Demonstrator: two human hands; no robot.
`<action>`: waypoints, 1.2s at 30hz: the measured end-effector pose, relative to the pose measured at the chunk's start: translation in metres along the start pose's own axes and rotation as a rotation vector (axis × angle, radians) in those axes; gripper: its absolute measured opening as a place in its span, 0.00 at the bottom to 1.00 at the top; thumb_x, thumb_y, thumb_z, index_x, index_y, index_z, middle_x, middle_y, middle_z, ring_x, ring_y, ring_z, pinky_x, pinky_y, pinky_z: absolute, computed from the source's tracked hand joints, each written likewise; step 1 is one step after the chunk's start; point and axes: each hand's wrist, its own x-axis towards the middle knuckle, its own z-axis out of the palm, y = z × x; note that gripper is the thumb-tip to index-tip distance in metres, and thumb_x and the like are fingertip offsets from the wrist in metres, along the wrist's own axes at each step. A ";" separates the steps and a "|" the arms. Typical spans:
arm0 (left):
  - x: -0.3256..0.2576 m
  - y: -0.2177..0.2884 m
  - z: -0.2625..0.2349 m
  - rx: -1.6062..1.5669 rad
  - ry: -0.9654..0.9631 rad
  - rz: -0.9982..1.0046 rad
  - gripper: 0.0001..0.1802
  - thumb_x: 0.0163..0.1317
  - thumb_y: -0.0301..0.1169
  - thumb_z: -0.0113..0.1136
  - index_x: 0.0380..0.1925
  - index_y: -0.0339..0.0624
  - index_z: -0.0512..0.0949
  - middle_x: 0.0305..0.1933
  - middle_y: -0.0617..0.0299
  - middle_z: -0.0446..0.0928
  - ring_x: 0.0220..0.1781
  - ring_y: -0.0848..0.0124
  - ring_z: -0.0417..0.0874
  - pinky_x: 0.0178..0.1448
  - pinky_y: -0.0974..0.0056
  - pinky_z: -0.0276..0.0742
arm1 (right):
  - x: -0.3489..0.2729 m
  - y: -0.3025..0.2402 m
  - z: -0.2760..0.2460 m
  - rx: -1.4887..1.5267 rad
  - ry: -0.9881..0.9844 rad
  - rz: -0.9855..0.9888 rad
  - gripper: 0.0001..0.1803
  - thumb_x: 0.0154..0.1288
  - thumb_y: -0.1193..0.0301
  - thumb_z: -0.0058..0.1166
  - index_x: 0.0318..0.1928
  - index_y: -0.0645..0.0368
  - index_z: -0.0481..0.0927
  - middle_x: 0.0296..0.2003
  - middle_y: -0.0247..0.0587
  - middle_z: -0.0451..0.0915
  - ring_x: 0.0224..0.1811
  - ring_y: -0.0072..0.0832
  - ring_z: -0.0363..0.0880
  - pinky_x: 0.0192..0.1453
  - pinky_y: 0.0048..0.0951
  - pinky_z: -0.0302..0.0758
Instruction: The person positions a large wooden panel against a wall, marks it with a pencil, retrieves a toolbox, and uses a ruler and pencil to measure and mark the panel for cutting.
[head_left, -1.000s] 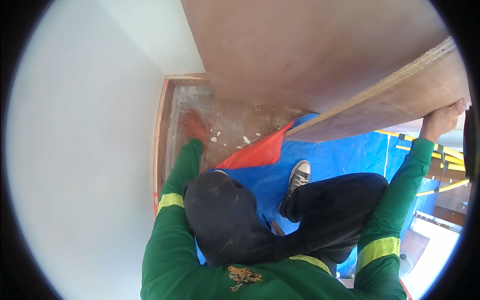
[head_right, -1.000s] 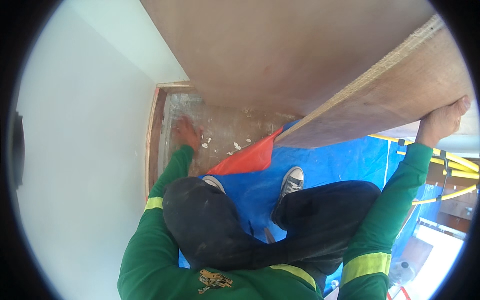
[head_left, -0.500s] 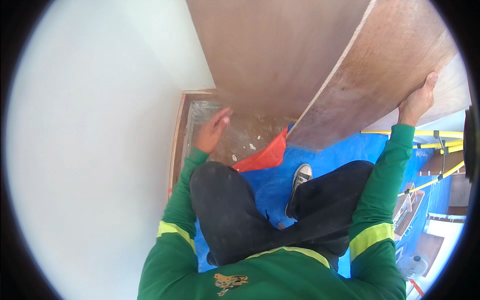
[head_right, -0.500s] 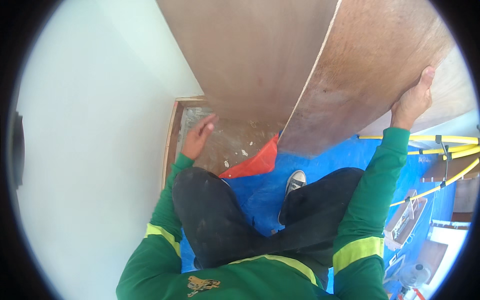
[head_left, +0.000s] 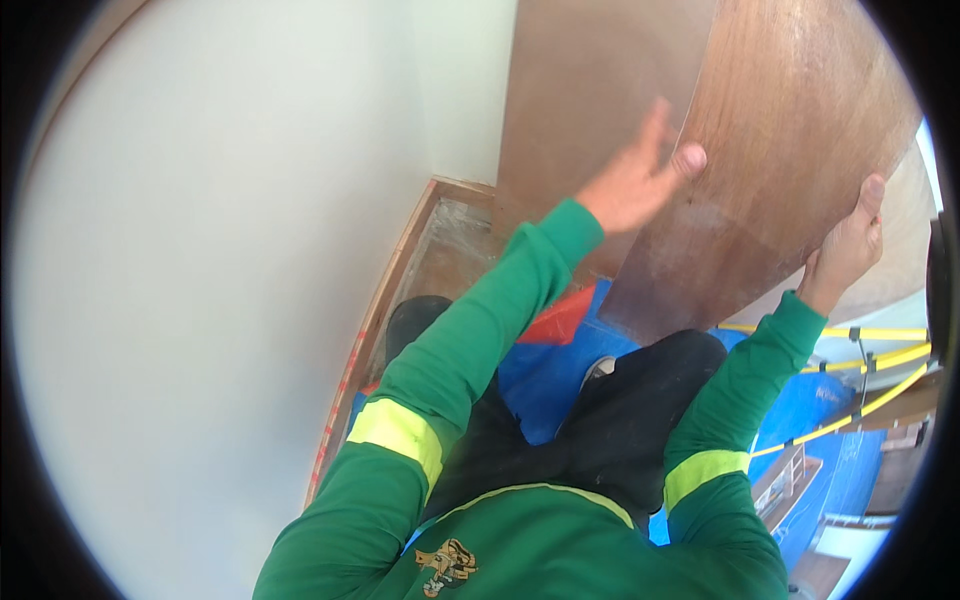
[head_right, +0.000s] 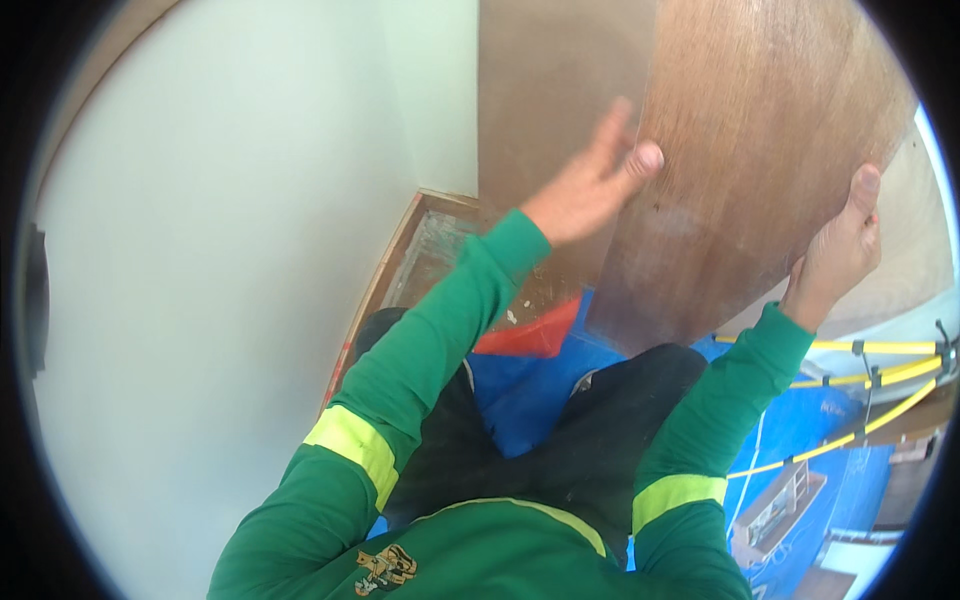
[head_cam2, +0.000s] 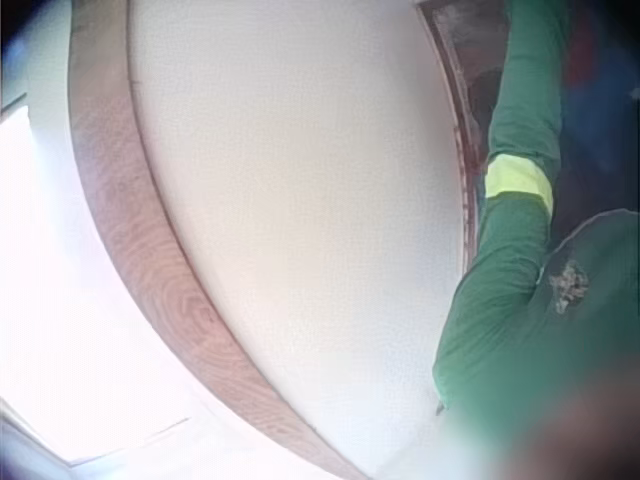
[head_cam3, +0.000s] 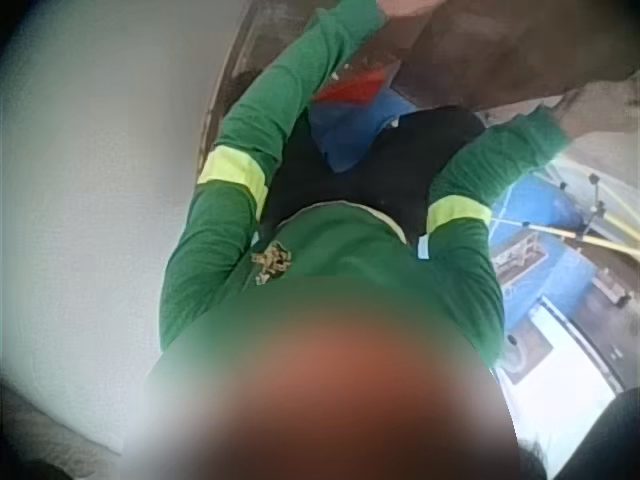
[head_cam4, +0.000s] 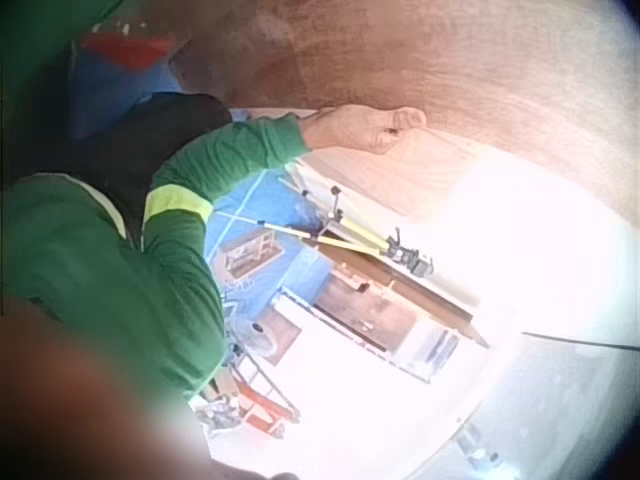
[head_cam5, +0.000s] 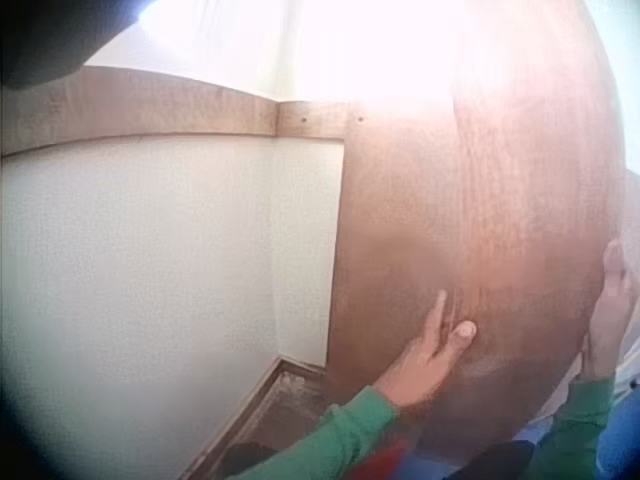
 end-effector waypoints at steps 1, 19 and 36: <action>-0.004 -0.001 0.003 -0.105 -0.118 -0.051 0.56 0.80 0.67 0.53 0.84 0.27 0.52 0.84 0.37 0.65 0.88 0.50 0.63 0.89 0.51 0.56 | -0.007 -0.008 0.003 0.032 -0.029 0.000 0.35 0.79 0.47 0.67 0.54 0.76 0.87 0.51 0.49 0.89 0.49 0.31 0.87 0.57 0.31 0.82; -0.003 0.075 -0.143 0.043 0.484 0.366 0.35 0.84 0.53 0.59 0.74 0.35 0.68 0.72 0.52 0.78 0.73 0.63 0.76 0.80 0.57 0.67 | -0.048 -0.107 0.136 0.142 -0.336 -0.242 0.39 0.74 0.33 0.64 0.24 0.54 0.73 0.23 0.20 0.60 0.27 0.16 0.57 0.32 0.26 0.54; 0.001 -0.089 -0.232 -0.099 0.662 0.005 0.28 0.79 0.43 0.69 0.67 0.35 0.78 0.67 0.56 0.82 0.69 0.67 0.79 0.77 0.60 0.69 | -0.118 0.041 0.236 -0.176 -0.822 0.016 0.40 0.80 0.36 0.56 0.28 0.64 0.74 0.21 0.46 0.73 0.25 0.39 0.67 0.35 0.45 0.71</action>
